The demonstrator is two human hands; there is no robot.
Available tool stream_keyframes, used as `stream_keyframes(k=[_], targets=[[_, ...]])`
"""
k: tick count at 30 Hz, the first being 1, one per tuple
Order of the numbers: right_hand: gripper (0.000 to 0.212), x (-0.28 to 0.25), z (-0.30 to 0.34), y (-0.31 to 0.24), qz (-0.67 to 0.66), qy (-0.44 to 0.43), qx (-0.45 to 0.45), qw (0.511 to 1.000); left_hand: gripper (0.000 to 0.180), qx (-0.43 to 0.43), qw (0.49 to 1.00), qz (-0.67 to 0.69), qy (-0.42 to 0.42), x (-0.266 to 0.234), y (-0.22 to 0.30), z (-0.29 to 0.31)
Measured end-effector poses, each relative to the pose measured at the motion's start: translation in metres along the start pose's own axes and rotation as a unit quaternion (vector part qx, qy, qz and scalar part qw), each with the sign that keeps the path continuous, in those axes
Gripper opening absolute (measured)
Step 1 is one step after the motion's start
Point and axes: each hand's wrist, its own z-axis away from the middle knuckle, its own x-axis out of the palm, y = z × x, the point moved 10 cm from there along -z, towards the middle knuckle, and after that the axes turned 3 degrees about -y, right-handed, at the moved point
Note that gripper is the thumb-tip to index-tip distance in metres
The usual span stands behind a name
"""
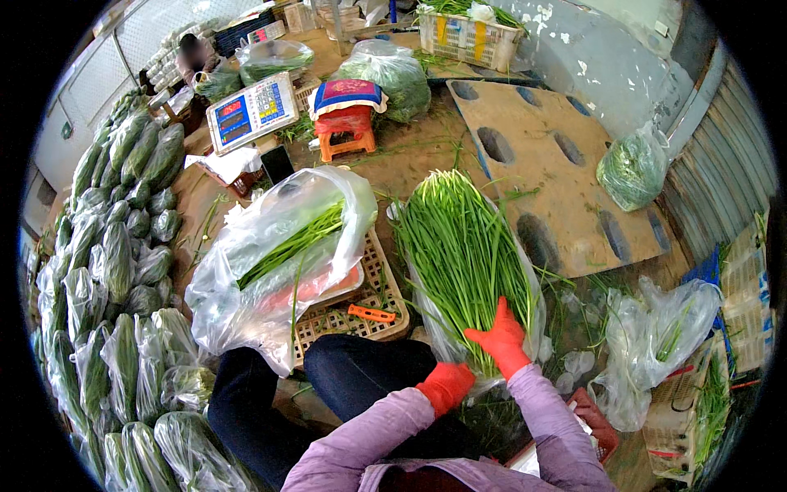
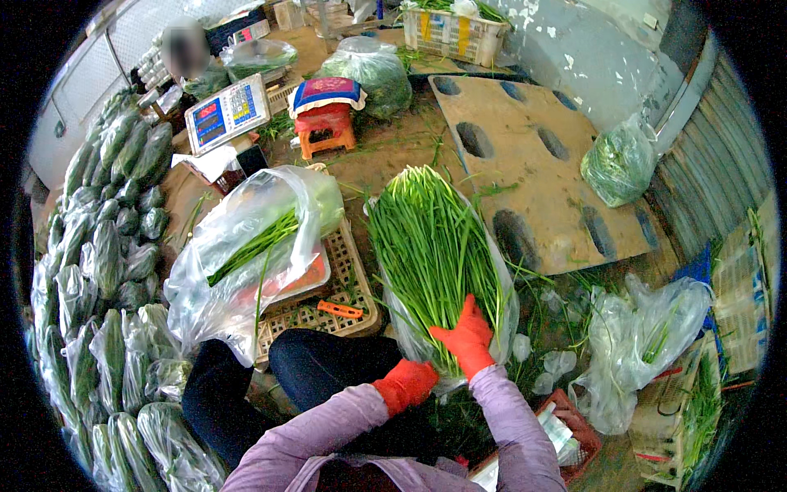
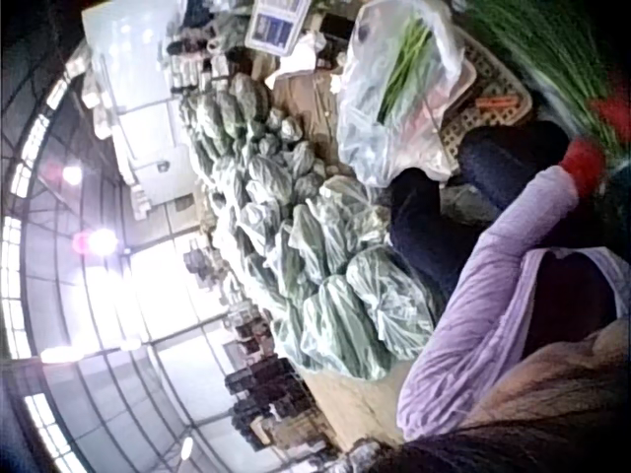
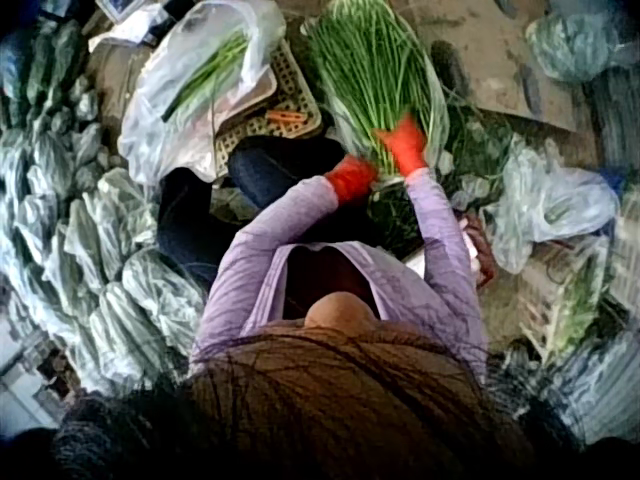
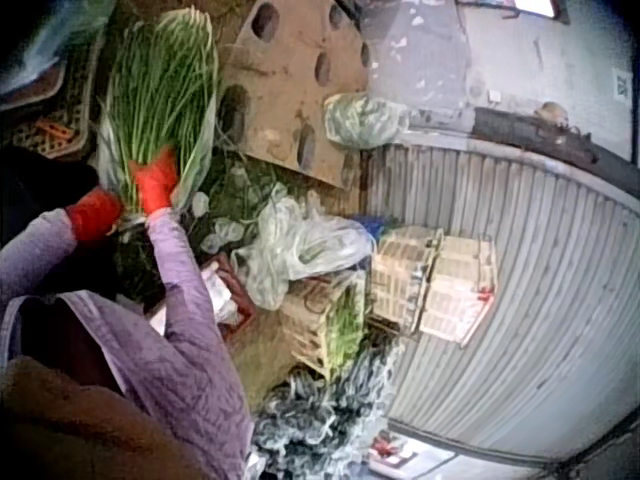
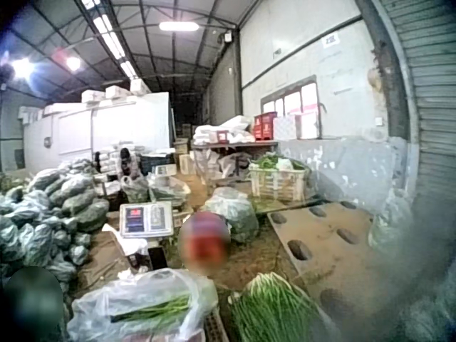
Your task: The person sorts and packages bunches of green vegetables into plastic bags, weighs them on a digital scale, and ties the bags closed by hand.
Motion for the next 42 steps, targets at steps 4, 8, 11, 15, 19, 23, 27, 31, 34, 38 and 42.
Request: stream_keyframes(k=[4, 8, 11, 15, 19, 23, 27, 31, 34, 38, 42], targets=[[0.13, 0.017, 0.036, -0.049, 0.108, 0.023, -0.008, 0.994, 0.017, -0.062, 0.991, 0.05, 0.106, -0.012, 0.002, 0.023], [0.125, 0.023, 0.025, -0.051, 0.251, 0.095, -0.01, 0.963, 0.017, -0.054, 0.987, 0.063, 0.14, -0.02, 0.007, 0.026], [0.109, 0.005, -0.007, -0.022, 0.047, 0.032, -0.043, 0.997, 0.017, -0.02, 0.988, -0.011, 0.153, -0.02, 0.016, 0.032], [0.093, -0.014, -0.039, 0.029, -0.312, 0.008, -0.134, 0.94, 0.016, -0.043, 0.986, 0.046, 0.157, -0.038, 0.021, 0.038], [0.11, 0.004, -0.012, -0.017, 0.064, -0.026, 0.025, 0.997, 0.016, -0.054, 0.986, 0.039, 0.153, -0.033, 0.019, 0.043], [0.122, 0.04, 0.024, -0.06, 0.233, 0.103, -0.025, 0.967, 0.016, -0.075, 0.985, 0.081, 0.134, -0.035, 0.017, 0.039], [0.122, 0.055, -0.001, -0.045, 0.292, 0.146, -0.03, 0.945, 0.016, -0.034, 0.988, 0.057, 0.14, -0.024, 0.026, 0.037], [0.104, 0.006, -0.008, -0.033, 0.021, 0.065, -0.069, 0.995, 0.015, -0.049, 0.986, 0.068, 0.146, -0.04, 0.023, 0.048], [0.093, -0.021, -0.035, 0.014, -0.468, -0.001, -0.076, 0.88, 0.015, -0.057, 0.987, 0.073, 0.133, -0.038, 0.023, 0.043], [0.073, -0.022, -0.036, 0.018, -0.409, -0.025, -0.014, 0.912, 0.015, -0.05, 0.986, 0.093, 0.133, -0.026, 0.02, 0.039], [0.066, -0.03, -0.025, 0.007, -0.478, -0.043, -0.047, 0.876, 0.018, -0.058, 0.991, 0.12, 0.033, -0.048, 0.015, 0.042]])
